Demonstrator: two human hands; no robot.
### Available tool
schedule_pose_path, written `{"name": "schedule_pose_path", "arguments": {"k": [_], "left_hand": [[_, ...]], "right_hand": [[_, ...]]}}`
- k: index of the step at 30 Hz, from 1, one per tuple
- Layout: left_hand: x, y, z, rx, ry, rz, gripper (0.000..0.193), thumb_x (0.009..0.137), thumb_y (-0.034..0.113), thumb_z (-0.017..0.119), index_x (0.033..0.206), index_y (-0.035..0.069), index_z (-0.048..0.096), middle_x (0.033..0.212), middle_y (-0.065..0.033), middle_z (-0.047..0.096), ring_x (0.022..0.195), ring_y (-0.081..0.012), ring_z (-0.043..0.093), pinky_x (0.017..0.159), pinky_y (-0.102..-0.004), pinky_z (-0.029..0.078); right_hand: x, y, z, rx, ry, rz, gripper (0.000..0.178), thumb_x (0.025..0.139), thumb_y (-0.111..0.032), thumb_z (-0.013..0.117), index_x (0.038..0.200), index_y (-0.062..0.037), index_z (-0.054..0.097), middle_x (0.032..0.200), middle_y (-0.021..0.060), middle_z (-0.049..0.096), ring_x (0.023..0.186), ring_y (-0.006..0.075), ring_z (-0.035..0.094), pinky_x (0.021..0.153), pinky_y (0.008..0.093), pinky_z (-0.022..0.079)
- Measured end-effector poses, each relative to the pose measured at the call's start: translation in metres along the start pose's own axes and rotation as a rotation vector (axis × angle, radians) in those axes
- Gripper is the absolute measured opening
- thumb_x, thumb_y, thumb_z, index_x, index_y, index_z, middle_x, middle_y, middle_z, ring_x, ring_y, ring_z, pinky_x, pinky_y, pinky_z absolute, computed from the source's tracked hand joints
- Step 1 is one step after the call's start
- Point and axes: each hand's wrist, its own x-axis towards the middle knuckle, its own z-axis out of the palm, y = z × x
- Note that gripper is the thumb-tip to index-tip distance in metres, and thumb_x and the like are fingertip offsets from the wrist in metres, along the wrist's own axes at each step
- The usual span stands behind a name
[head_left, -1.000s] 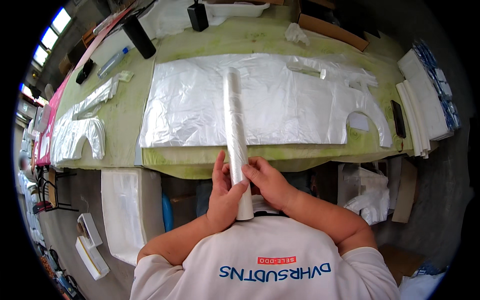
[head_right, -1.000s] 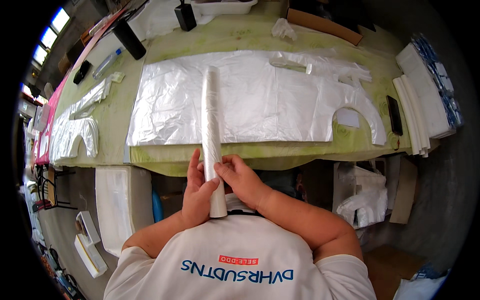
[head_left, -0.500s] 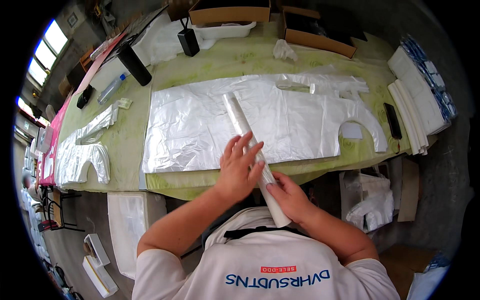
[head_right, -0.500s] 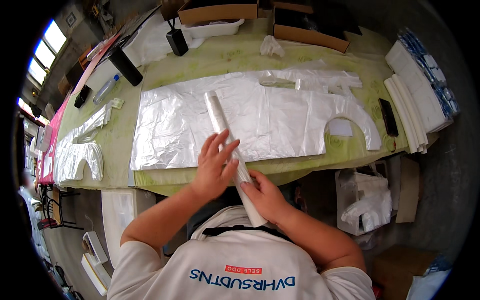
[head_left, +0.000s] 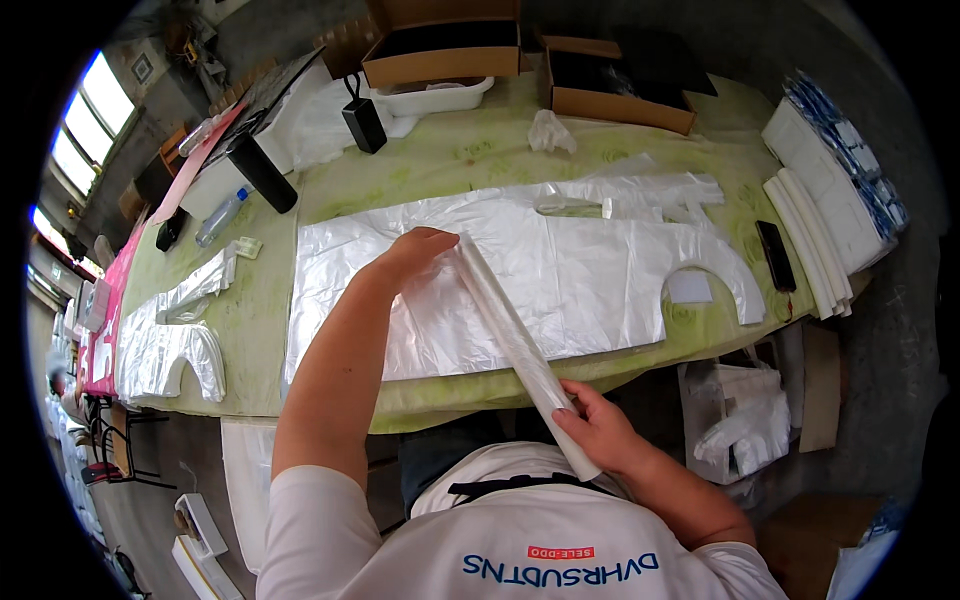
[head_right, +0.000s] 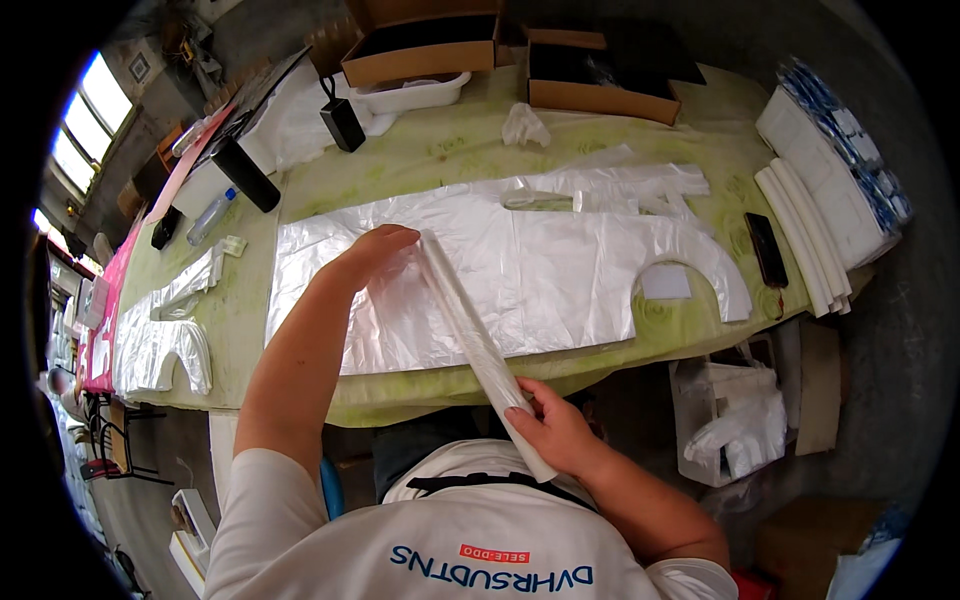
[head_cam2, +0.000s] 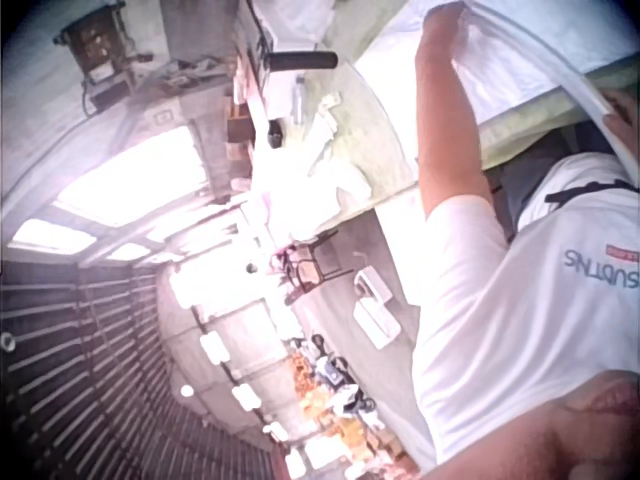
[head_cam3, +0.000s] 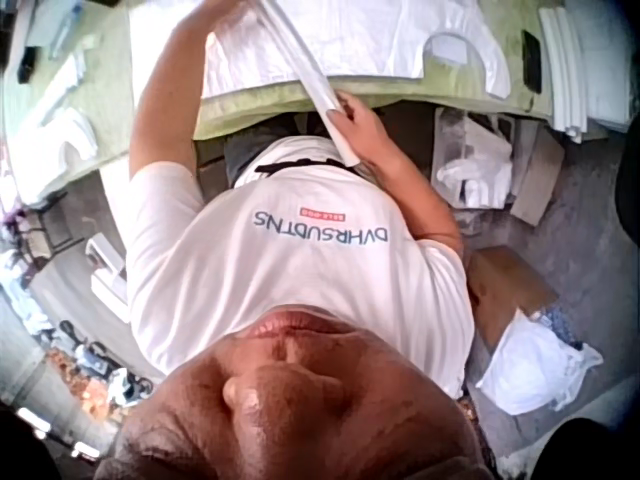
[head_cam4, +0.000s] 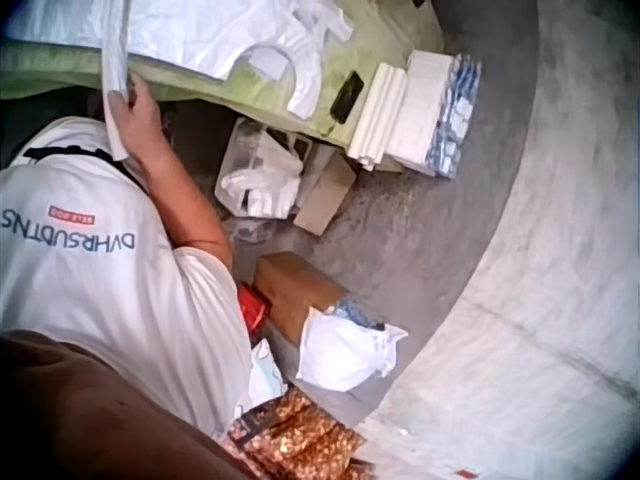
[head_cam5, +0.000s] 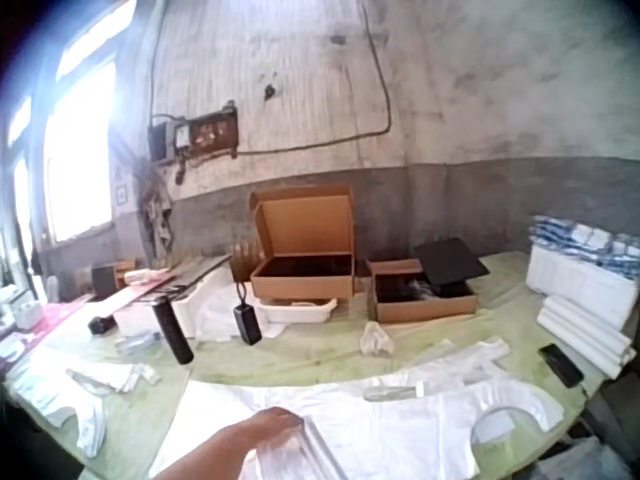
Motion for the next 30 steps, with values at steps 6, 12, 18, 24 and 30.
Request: {"name": "schedule_pose_path", "arguments": {"k": [6,12,18,24,30], "left_hand": [[0.029,0.001,-0.010,0.104,-0.065,0.028,0.025,0.091,0.028,0.069,0.105,0.007,0.072,0.101,-0.0035,0.067,0.089,-0.0170,0.059,0.077,-0.0337,0.049],[0.058,-0.038,-0.021,0.235,-0.067,0.267,0.024,0.092,0.023,0.065,0.106,0.004,0.071,0.097,-0.0052,0.067,0.086,-0.0170,0.059,0.075,-0.0337,0.050],[0.019,-0.005,0.011,0.316,0.098,0.123,0.034,0.093,0.028,0.060,0.115,0.004,0.070,0.110,-0.0110,0.067,0.099,-0.0269,0.063,0.087,-0.0404,0.052],[0.023,-0.032,0.024,0.622,0.324,0.380,0.036,0.088,0.030,0.060,0.113,0.007,0.072,0.133,-0.0138,0.063,0.124,-0.0348,0.057,0.108,-0.0452,0.043],[0.014,-0.025,0.034,0.642,0.435,0.446,0.031,0.090,0.027,0.062,0.113,0.007,0.068,0.131,-0.0129,0.062,0.123,-0.0352,0.056,0.108,-0.0464,0.041]], "right_hand": [[0.015,0.000,-0.001,0.075,-0.050,-0.023,0.055,0.101,-0.021,0.066,0.148,0.0002,0.045,0.111,0.0106,0.068,0.096,0.0132,0.063,0.085,0.0297,0.052],[0.006,-0.002,-0.007,0.185,-0.156,0.131,0.061,0.098,-0.027,0.071,0.146,0.0000,0.045,0.113,0.0115,0.068,0.098,0.0162,0.065,0.088,0.0318,0.053],[-0.041,0.012,-0.048,-0.176,-0.183,0.277,0.070,0.087,-0.037,0.080,0.139,0.0003,0.053,0.117,0.0163,0.070,0.101,0.0205,0.069,0.089,0.0335,0.054],[-0.138,0.021,-0.101,-0.540,-0.206,0.589,0.061,0.083,-0.037,0.084,0.129,-0.0043,0.060,0.107,0.0160,0.072,0.096,0.0245,0.071,0.083,0.0378,0.057],[-0.220,0.084,-0.149,-0.516,-0.114,0.556,0.052,0.078,-0.020,0.089,0.120,-0.0050,0.062,0.097,0.0078,0.070,0.082,0.0188,0.067,0.075,0.0347,0.057]]}}
